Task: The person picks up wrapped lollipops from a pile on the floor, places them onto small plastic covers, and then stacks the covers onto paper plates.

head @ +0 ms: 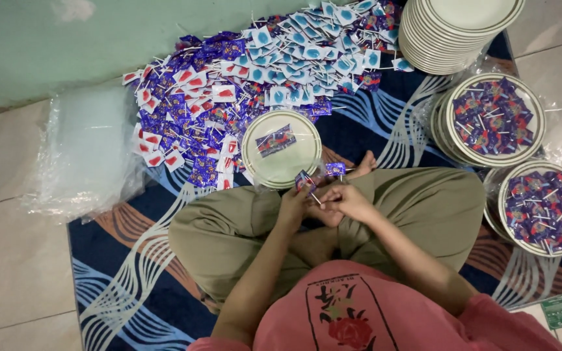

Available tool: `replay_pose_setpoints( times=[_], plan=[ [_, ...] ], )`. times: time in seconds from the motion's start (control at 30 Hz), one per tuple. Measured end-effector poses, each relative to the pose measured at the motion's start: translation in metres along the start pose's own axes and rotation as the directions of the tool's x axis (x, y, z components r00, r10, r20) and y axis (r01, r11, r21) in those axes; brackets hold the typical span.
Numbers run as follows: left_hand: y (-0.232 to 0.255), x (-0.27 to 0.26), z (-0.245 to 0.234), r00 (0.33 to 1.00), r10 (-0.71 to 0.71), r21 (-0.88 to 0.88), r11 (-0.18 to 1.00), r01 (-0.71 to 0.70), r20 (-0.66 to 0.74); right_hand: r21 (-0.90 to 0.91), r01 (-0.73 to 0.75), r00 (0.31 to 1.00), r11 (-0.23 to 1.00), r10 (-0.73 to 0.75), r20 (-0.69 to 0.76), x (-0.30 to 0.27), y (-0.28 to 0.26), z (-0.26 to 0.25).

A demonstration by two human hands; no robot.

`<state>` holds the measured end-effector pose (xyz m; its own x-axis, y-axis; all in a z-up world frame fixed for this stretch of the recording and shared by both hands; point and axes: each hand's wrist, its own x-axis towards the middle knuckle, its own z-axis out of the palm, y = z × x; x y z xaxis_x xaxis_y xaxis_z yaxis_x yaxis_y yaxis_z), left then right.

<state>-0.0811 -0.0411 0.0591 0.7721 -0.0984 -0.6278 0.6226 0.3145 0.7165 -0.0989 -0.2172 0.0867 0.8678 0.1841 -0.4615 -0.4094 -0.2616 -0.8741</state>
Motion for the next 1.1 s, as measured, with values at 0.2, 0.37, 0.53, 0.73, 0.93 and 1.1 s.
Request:
replay_pose_setpoints(
  times=[0.2, 0.37, 0.53, 0.73, 0.93, 1.1],
  plan=[
    [-0.060, 0.021, -0.017, 0.992, -0.026, -0.141, 0.990, 0.009, -0.122, -0.224, 0.022, 0.993, 0.974, -0.047, -0.106, 0.019, 0.022, -0.010],
    [-0.048, 0.040, -0.036, 0.996, -0.044, -0.025, 0.999, 0.042, -0.081, -0.182, 0.014, 0.982, 0.983, -0.047, -0.181, 0.022, 0.024, -0.044],
    [-0.060, 0.103, -0.061, 0.997, 0.001, -0.129, 0.992, -0.010, -0.072, -0.193, -0.013, 0.966, 0.981, -0.037, -0.256, 0.023, 0.020, -0.059],
    [-0.067, 0.148, -0.058, 0.991, 0.044, -0.320, 0.944, -0.082, -0.123, -0.070, -0.070, 0.946, 0.995, 0.044, -0.320, 0.026, 0.028, -0.067],
    [-0.042, 0.153, -0.034, 0.935, 0.176, -0.154, 0.961, -0.232, -0.307, -0.019, -0.107, 0.921, 0.994, 0.092, -0.379, 0.029, 0.018, -0.088],
    [0.037, 0.101, 0.002, 0.922, 0.128, 0.143, 0.986, -0.080, -0.365, 0.027, -0.094, 0.909, 0.995, 0.097, -0.406, 0.026, -0.019, -0.096]
  ],
)
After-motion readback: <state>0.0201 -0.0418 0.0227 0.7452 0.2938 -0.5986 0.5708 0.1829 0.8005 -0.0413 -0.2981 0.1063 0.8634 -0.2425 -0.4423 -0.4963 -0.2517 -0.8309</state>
